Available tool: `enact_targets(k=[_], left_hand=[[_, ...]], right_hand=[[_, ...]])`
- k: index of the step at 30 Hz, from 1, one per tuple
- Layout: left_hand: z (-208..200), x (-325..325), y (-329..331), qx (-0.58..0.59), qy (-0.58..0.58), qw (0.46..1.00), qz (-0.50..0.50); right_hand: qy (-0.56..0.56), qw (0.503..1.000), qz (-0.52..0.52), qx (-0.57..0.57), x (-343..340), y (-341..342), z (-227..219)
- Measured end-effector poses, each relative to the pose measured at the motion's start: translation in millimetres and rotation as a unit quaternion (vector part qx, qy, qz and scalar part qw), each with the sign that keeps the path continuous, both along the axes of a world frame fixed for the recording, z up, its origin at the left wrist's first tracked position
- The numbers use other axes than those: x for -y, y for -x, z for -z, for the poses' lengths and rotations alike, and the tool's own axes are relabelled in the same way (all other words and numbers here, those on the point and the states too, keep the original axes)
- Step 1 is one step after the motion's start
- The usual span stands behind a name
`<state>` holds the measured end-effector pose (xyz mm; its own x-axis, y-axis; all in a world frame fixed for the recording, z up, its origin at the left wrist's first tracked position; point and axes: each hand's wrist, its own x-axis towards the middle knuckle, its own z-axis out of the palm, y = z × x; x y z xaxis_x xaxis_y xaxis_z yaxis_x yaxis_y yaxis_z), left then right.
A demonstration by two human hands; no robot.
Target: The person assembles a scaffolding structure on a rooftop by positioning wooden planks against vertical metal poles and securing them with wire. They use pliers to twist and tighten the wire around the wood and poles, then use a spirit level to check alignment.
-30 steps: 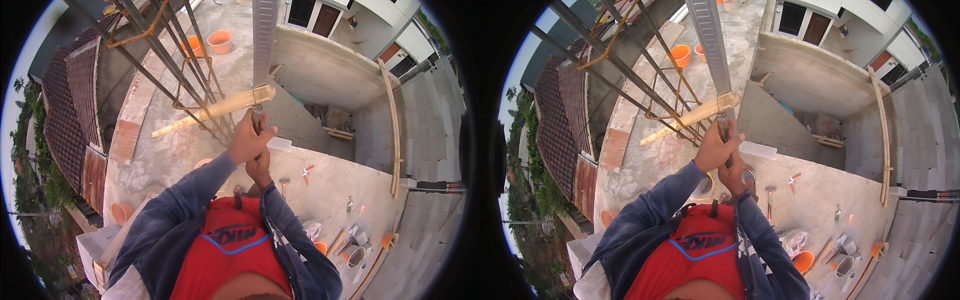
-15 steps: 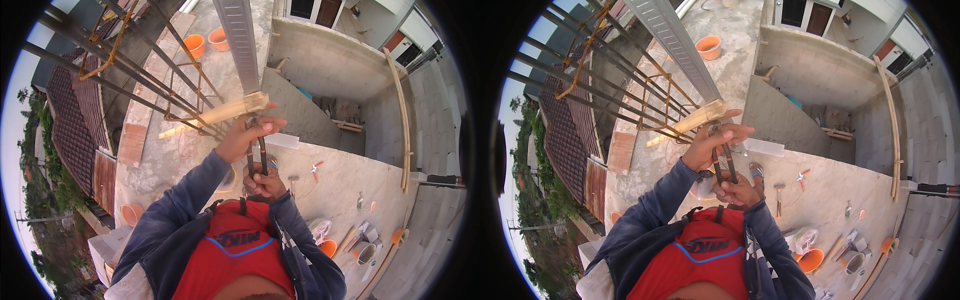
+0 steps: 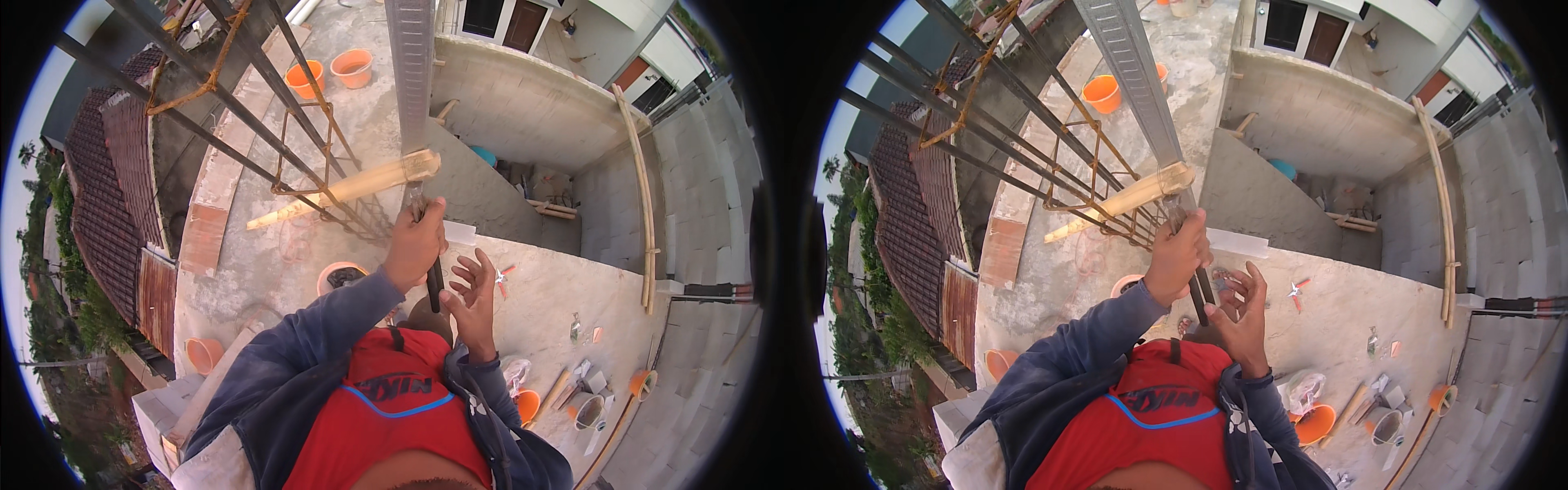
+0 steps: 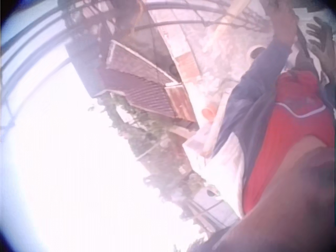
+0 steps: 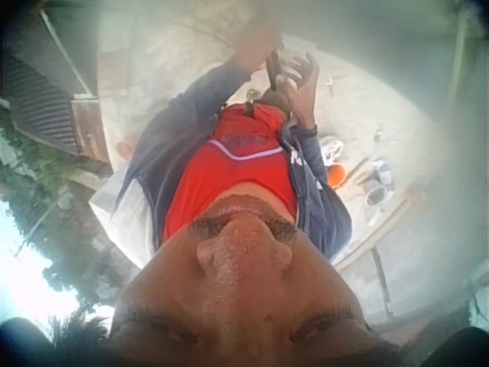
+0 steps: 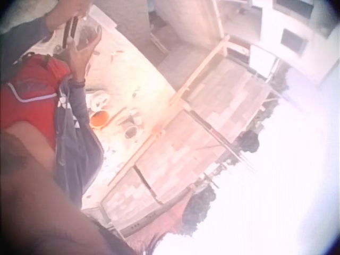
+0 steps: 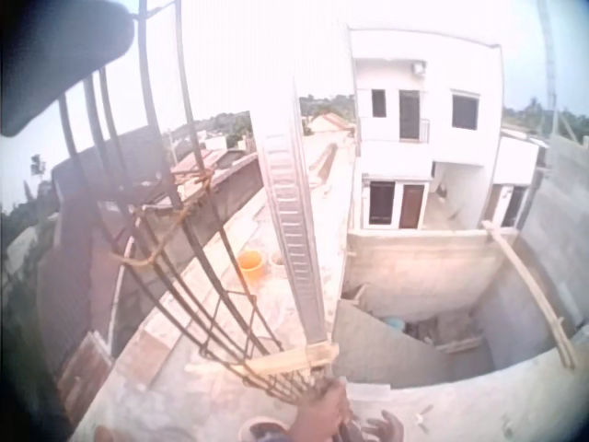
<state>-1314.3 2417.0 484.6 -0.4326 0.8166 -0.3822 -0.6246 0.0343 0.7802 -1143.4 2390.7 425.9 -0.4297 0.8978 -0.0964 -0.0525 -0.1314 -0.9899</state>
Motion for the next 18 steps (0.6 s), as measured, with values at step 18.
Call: enact_targets(k=[18], left_hand=[[46.2,-26.3,10.4,-0.29,-0.039,0.956,-0.029]], right_hand=[[-0.219,0.974,0.017,0.054,-58.9,90.1,91.1]])
